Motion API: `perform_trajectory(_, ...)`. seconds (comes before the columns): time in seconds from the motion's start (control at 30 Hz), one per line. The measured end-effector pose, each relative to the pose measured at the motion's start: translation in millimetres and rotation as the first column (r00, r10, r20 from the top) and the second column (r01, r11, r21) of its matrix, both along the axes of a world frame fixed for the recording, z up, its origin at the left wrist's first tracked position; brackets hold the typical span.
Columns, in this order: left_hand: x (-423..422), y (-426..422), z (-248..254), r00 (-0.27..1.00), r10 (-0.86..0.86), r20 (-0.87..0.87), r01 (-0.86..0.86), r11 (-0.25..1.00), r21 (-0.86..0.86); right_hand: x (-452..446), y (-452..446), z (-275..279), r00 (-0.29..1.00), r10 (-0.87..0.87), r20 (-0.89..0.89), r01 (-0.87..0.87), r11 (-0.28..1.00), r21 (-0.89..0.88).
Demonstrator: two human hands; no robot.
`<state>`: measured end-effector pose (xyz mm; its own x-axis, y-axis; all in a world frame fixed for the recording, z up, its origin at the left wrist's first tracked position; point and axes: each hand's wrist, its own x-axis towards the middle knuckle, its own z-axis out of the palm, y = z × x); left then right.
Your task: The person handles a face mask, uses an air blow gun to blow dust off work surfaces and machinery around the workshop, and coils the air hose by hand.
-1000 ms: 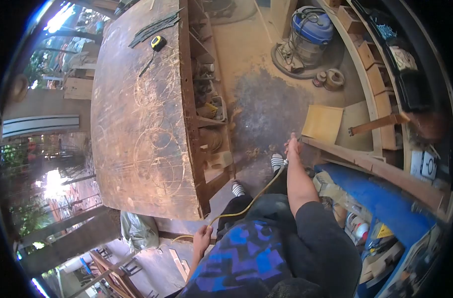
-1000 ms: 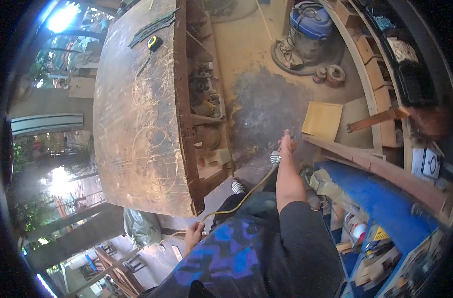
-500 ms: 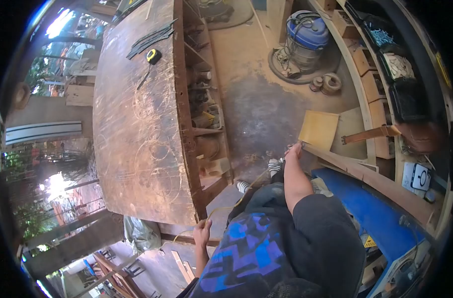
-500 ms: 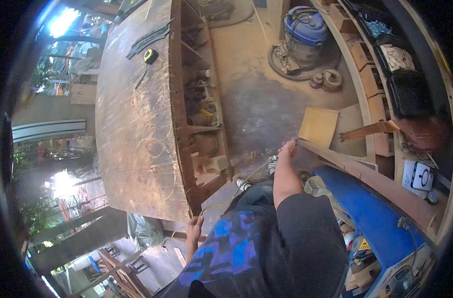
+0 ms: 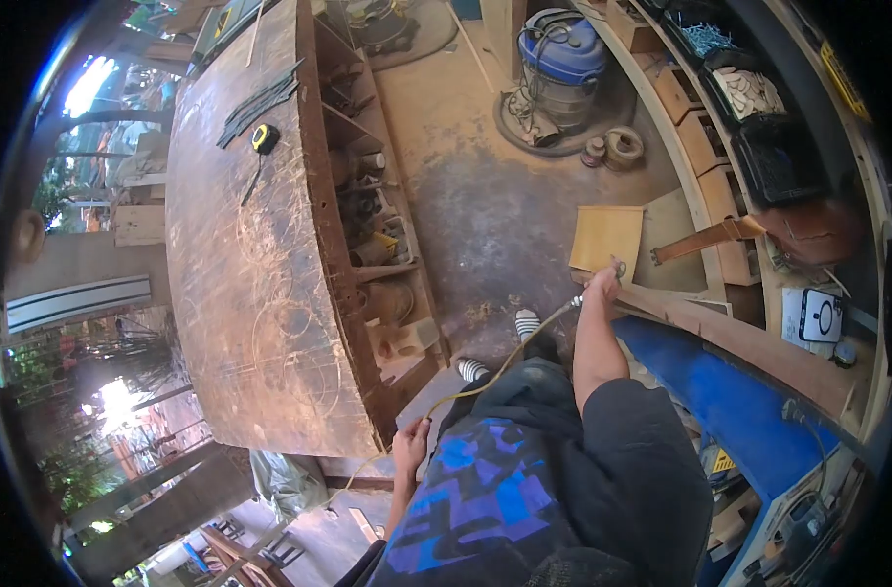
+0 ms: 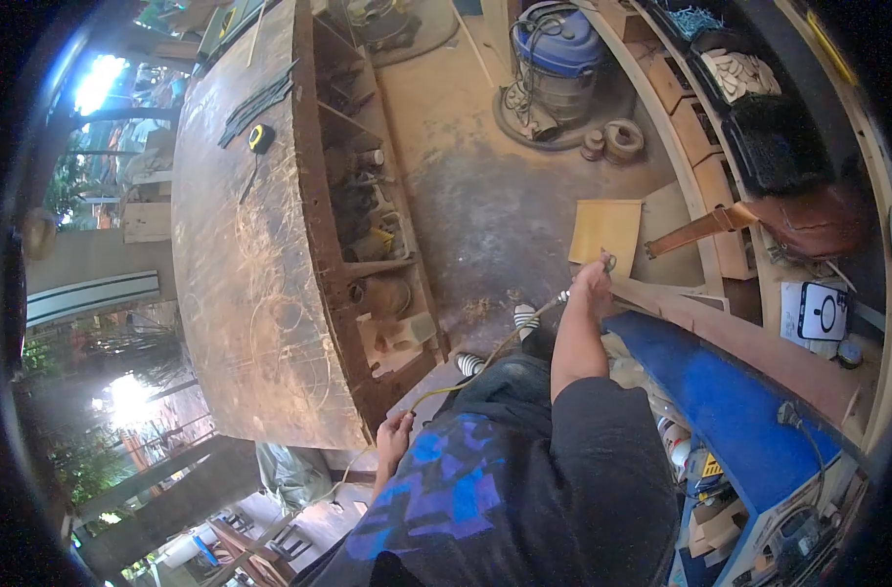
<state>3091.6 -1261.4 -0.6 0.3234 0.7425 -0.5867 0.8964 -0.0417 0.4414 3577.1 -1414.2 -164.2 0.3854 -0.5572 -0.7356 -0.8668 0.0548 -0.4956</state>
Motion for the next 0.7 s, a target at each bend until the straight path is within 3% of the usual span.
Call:
perform_trajectory(0.13, -1.5, 5.0, 0.6, 1.0, 0.002, 0.002, -0.002, 1.0, 0.007, 3.4, 14.9, -26.8, 0.998, -0.027, 0.052, 0.027, 1.0, -0.009)
perform_trajectory(0.2, -4.6, 6.5, -2.7, 1.0, 0.025, 0.011, -0.025, 0.999, 0.019, 0.1, 22.4, -29.8, 0.999, -0.008, 0.045, 0.004, 0.997, 0.072)
perform_trajectory(0.33, -6.0, 5.3, 5.3, 0.993, 0.093, 0.069, -0.098, 0.993, 0.066, -6.4, 47.9, -14.4, 0.993, -0.038, 0.115, 0.01, 0.972, 0.236)
perform_trajectory(0.5, -2.0, -2.7, 26.1, 0.973, 0.145, 0.182, -0.164, 0.982, 0.092, 0.7, 78.7, 1.8, 0.99, 0.033, 0.139, -0.075, 0.948, 0.31)
perform_trajectory(0.7, 2.0, -13.0, 35.6, 0.97, 0.173, 0.171, -0.203, 0.963, 0.177, 16.0, 111.2, 24.9, 0.977, 0.097, 0.192, -0.161, 0.921, 0.355)
